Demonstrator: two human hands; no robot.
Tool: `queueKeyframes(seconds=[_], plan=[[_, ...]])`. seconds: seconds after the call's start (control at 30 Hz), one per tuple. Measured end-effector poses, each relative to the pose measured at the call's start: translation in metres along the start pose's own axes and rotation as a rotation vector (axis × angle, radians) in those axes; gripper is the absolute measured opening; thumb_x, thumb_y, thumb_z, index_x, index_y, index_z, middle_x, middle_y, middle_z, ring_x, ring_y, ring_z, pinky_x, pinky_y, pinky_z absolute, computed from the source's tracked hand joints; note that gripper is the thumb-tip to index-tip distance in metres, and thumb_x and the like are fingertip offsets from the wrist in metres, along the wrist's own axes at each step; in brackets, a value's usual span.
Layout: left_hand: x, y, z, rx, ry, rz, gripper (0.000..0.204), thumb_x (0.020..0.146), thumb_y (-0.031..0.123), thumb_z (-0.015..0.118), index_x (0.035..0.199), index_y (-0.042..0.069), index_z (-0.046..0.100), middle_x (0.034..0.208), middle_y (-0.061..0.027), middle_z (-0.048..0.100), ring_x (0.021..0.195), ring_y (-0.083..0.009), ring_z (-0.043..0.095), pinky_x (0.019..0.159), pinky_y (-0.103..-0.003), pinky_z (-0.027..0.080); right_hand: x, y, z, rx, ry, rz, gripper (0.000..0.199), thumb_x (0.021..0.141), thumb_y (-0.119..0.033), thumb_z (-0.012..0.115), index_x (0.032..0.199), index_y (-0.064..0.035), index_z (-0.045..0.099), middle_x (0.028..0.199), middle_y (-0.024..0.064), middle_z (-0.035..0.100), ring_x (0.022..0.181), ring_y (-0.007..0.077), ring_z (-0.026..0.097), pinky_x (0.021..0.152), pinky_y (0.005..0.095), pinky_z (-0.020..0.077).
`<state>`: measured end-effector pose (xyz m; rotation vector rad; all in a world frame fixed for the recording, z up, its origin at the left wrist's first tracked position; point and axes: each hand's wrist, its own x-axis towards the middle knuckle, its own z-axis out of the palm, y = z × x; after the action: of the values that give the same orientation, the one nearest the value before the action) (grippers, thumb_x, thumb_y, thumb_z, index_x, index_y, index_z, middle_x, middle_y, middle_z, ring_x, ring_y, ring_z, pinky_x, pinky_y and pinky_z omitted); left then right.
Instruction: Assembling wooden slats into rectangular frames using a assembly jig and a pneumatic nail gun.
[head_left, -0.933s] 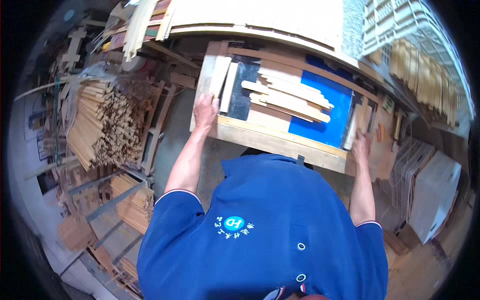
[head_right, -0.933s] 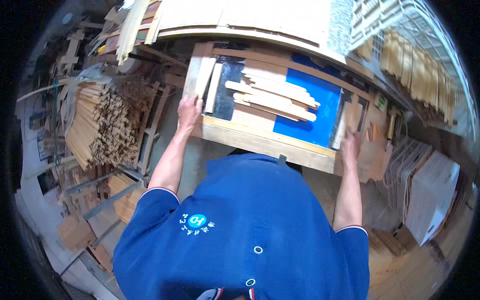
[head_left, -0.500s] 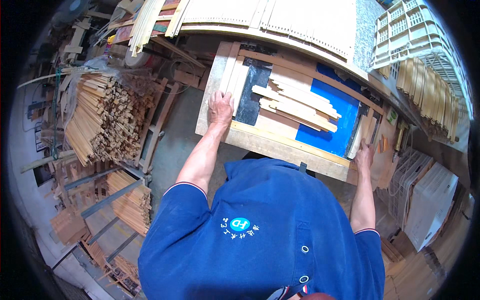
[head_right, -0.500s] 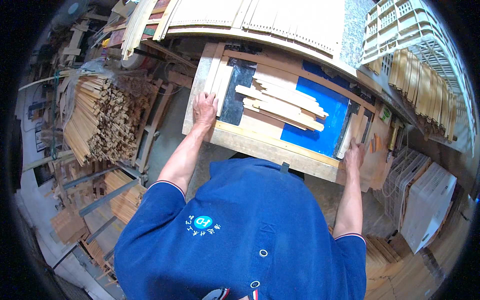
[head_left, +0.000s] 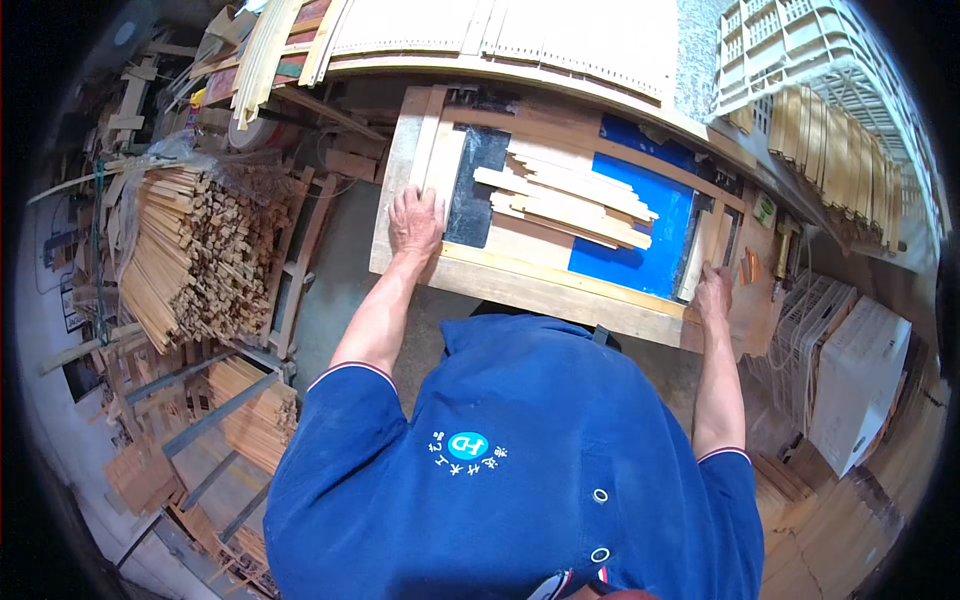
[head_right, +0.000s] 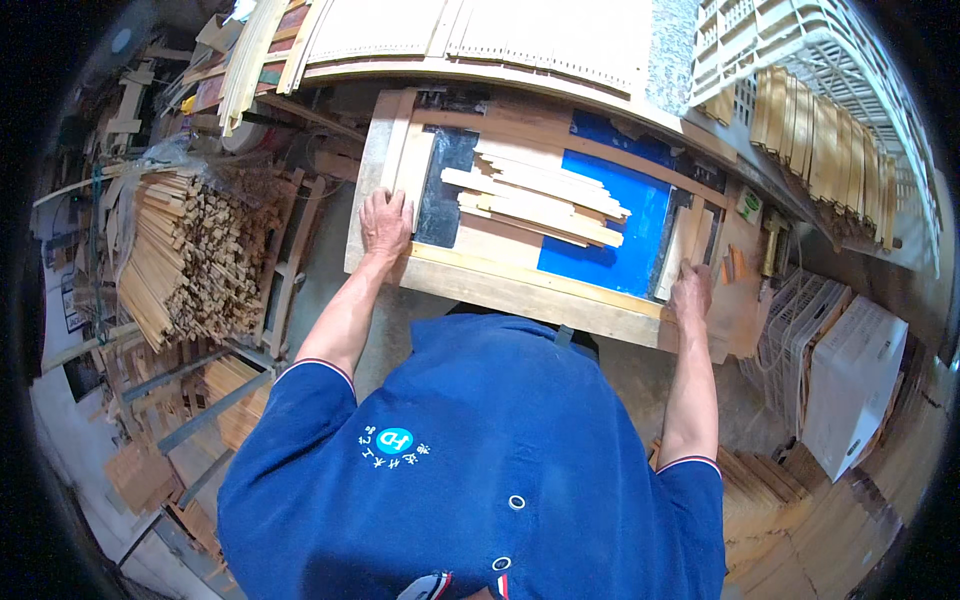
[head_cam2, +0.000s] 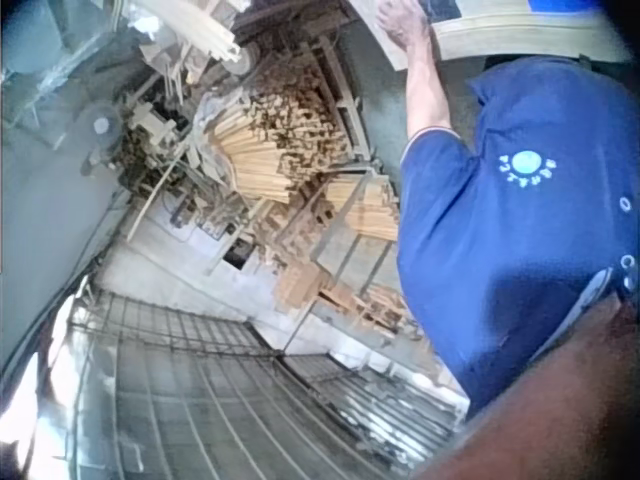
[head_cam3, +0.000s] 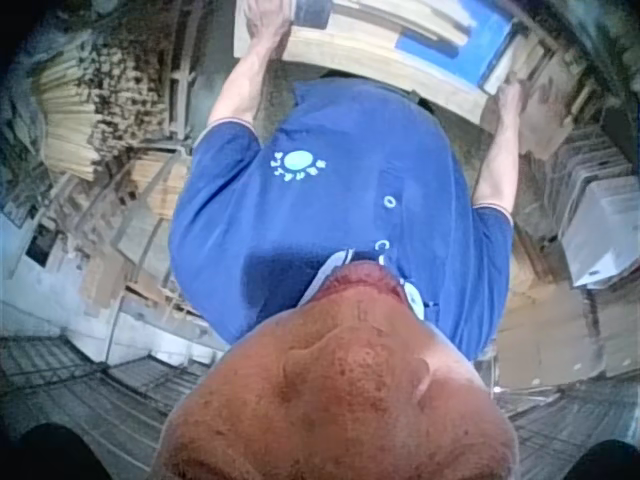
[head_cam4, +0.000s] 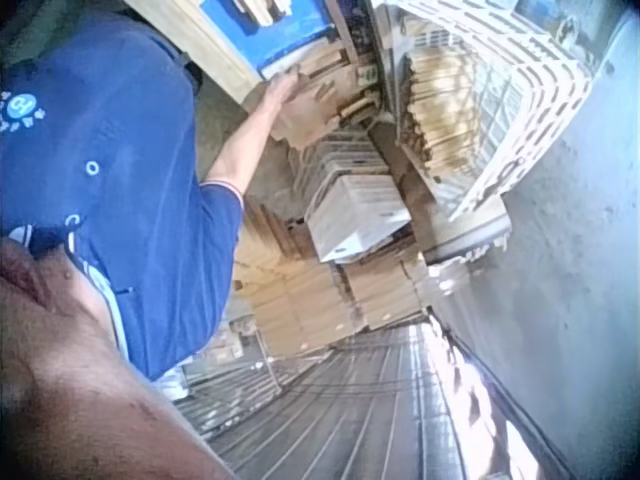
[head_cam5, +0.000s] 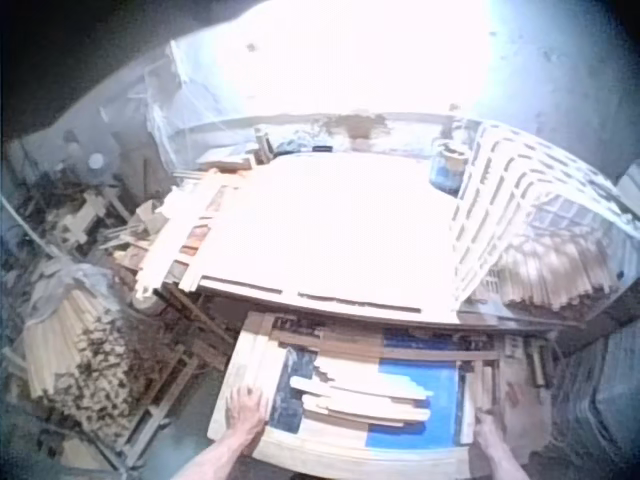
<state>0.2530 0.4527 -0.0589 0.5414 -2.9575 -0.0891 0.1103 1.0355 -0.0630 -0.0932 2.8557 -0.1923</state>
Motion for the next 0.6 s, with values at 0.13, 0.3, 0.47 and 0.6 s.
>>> queueKeyframes(seconds=[0.13, 0.3, 0.47, 0.6], plan=[[0.0, 0.009, 0.005, 0.035, 0.015, 0.066, 0.031, 0.091, 0.033, 0.065, 0.111, 0.01, 0.068, 0.112, -0.0143, 0.061, 0.108, -0.0338, 0.056, 0.093, -0.05, 0.044, -0.017, 0.022, 0.004, -0.025, 0.011, 0.022, 0.045, 0.086, -0.006, 0.053, 0.128, -0.0119, 0.067, 0.115, 0.0184, 0.06, 0.108, 0.0357, 0.06, 0.092, 0.046, 0.0507], [-0.009, 0.023, 0.016, -0.077, -0.026, -0.025, 0.027, 0.089, 0.03, 0.066, 0.099, 0.005, 0.07, 0.106, -0.0172, 0.065, 0.104, -0.035, 0.06, 0.089, -0.051, 0.046, -0.004, 0.062, 0.04, 0.134, 0.24, -0.182, 0.027, 0.096, -0.023, 0.053, 0.114, -0.0108, 0.069, 0.083, 0.0139, 0.064, 0.077, 0.0325, 0.065, 0.066, 0.0454, 0.0516], [-0.058, 0.112, 0.005, -0.391, 0.04, 0.341, 0.017, 0.085, 0.019, 0.072, 0.099, 0.009, 0.07, 0.096, -0.0113, 0.064, 0.091, -0.0314, 0.061, 0.081, -0.045, 0.045, -0.001, 0.081, -0.051, 0.164, 0.339, 0.199, 0.036, 0.091, -0.023, 0.06, 0.122, -0.0043, 0.063, 0.109, 0.0231, 0.064, 0.105, 0.0411, 0.062, 0.091, 0.0509, 0.0497], [-0.089, 0.203, 0.025, -0.521, -0.015, 0.388, 0.021, 0.083, 0.02, 0.073, 0.101, 0.009, 0.069, 0.096, -0.0114, 0.064, 0.091, -0.0309, 0.06, 0.083, -0.045, 0.045, 0.037, 0.164, -0.059, -0.03, 0.313, 0.313, 0.057, 0.089, -0.029, 0.065, 0.137, -0.0008, 0.052, 0.124, 0.0243, 0.062, 0.113, 0.0411, 0.061, 0.096, 0.05, 0.0491]])
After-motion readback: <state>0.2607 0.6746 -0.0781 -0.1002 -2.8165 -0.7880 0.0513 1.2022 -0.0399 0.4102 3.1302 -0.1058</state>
